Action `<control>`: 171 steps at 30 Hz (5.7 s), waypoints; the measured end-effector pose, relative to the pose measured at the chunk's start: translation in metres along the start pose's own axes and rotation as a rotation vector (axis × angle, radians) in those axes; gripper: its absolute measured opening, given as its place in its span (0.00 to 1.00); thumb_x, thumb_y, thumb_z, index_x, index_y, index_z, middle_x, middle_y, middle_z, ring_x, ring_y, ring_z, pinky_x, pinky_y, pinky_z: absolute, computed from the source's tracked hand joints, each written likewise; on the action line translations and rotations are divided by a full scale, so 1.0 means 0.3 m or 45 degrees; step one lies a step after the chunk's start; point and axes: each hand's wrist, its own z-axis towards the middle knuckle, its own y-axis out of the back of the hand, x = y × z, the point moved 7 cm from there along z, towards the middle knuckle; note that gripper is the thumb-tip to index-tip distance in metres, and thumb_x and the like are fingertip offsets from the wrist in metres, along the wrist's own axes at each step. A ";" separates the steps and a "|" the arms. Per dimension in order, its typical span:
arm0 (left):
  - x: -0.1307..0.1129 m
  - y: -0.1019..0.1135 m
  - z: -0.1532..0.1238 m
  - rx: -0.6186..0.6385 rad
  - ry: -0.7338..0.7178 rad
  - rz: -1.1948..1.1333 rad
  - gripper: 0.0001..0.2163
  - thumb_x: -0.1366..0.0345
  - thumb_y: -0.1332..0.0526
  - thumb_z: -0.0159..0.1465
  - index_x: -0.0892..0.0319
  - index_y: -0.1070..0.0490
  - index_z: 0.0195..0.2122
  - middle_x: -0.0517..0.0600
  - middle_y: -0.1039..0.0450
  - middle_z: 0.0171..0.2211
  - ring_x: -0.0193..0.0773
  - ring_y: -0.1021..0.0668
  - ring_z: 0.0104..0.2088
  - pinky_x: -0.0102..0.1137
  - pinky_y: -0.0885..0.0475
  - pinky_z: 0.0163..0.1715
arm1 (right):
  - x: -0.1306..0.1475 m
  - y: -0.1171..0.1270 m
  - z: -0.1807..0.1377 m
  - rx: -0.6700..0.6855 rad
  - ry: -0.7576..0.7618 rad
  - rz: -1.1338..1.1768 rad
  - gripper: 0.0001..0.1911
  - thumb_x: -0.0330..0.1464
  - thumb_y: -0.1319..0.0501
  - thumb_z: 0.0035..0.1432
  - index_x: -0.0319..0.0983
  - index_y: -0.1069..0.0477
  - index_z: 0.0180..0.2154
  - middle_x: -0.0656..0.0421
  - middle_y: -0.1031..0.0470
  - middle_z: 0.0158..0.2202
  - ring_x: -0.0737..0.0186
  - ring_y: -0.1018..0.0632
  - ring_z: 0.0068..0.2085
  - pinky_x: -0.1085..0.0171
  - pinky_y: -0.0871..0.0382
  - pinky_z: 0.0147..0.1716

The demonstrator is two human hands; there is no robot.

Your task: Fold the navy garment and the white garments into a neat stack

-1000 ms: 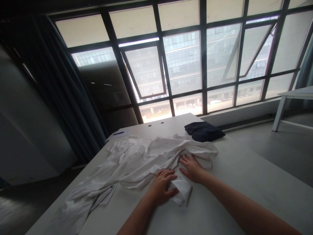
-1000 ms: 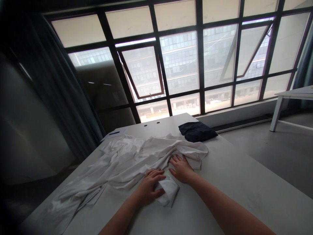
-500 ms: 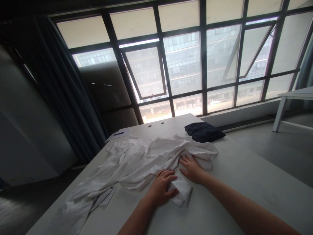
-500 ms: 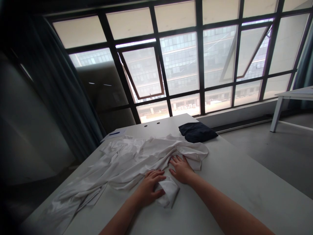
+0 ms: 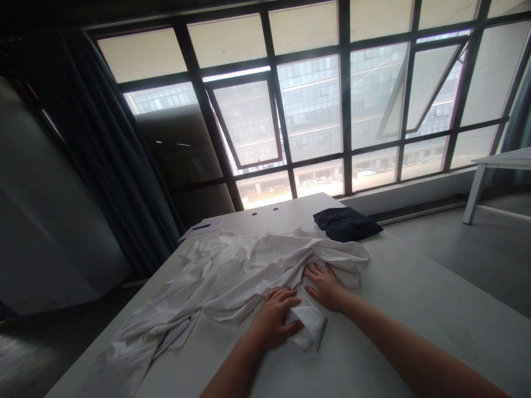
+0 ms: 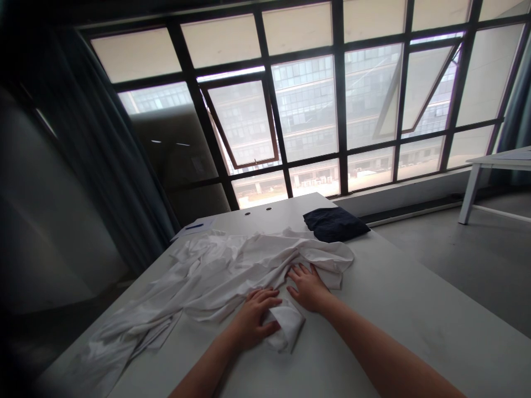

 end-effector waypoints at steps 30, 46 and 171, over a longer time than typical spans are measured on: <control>0.006 -0.006 0.002 -0.012 -0.016 -0.008 0.27 0.55 0.27 0.60 0.42 0.27 0.61 0.48 0.31 0.67 0.50 0.32 0.68 0.47 0.47 0.71 | -0.015 -0.016 0.003 -0.046 0.029 -0.015 0.28 0.44 0.43 0.68 0.43 0.31 0.65 0.50 0.33 0.69 0.41 0.37 0.70 0.39 0.55 0.70; 0.004 -0.005 0.006 -0.005 -0.023 0.008 0.27 0.53 0.28 0.60 0.43 0.27 0.61 0.48 0.31 0.67 0.50 0.32 0.67 0.47 0.46 0.71 | -0.019 -0.018 0.006 -0.034 0.033 -0.029 0.29 0.45 0.44 0.69 0.42 0.32 0.66 0.49 0.34 0.70 0.40 0.37 0.70 0.38 0.56 0.70; 0.014 -0.016 0.010 -0.021 -0.047 0.035 0.26 0.54 0.29 0.62 0.43 0.28 0.62 0.47 0.32 0.67 0.50 0.32 0.67 0.46 0.46 0.70 | -0.017 -0.016 0.005 -0.060 0.050 -0.064 0.26 0.43 0.44 0.69 0.43 0.30 0.64 0.49 0.33 0.69 0.40 0.36 0.69 0.37 0.55 0.70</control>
